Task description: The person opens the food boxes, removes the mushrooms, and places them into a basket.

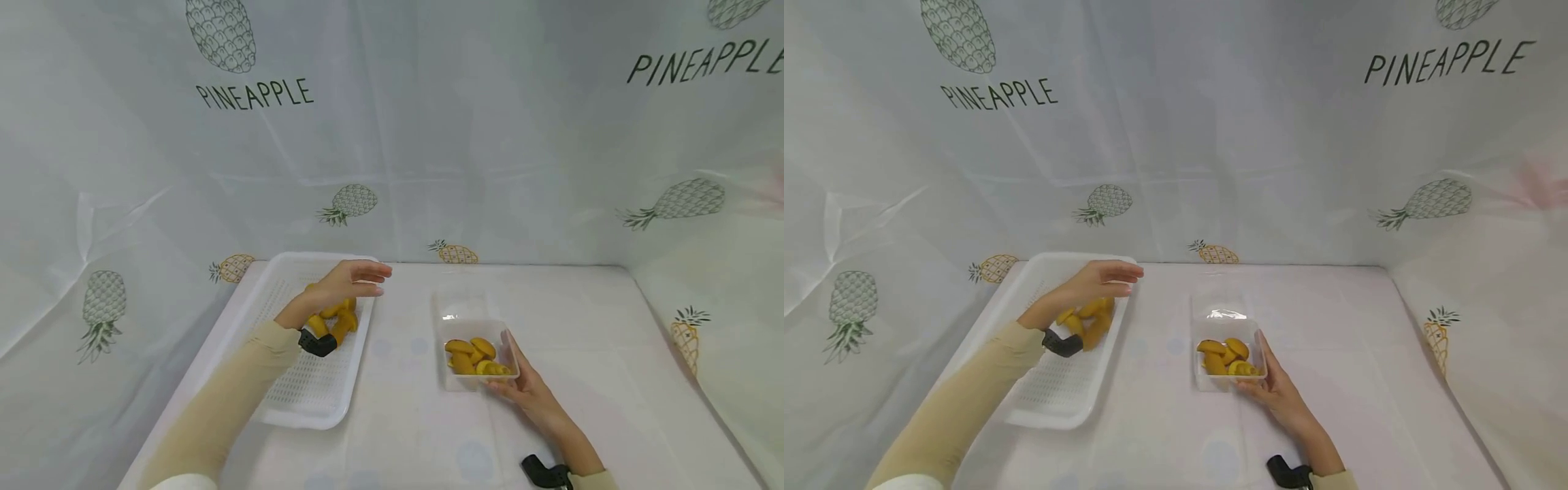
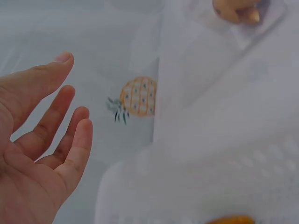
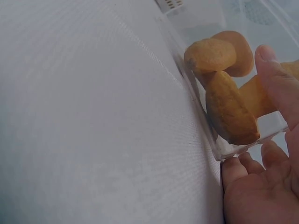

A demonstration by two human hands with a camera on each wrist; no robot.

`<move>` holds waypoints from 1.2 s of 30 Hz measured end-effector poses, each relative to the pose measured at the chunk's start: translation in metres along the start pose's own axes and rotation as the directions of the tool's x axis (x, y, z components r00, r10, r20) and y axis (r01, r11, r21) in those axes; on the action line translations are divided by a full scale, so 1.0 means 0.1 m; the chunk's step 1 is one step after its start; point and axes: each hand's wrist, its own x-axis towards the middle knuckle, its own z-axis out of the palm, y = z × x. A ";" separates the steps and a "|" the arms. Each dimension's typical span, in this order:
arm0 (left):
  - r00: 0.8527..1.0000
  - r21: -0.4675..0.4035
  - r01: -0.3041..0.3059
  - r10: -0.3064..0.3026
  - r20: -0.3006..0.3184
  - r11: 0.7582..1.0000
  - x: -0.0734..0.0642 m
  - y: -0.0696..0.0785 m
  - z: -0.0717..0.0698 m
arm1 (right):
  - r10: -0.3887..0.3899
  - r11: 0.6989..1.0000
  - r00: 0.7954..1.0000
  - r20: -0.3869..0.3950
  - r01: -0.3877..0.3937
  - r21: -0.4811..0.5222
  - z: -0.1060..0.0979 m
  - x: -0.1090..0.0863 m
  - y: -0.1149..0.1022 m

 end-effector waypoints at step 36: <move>0.920 -0.017 -0.115 0.113 0.376 0.993 0.77 0.13 1.77 | 0.061 0.998 0.998 -0.030 -0.061 0.004 0.01 -0.06 0.00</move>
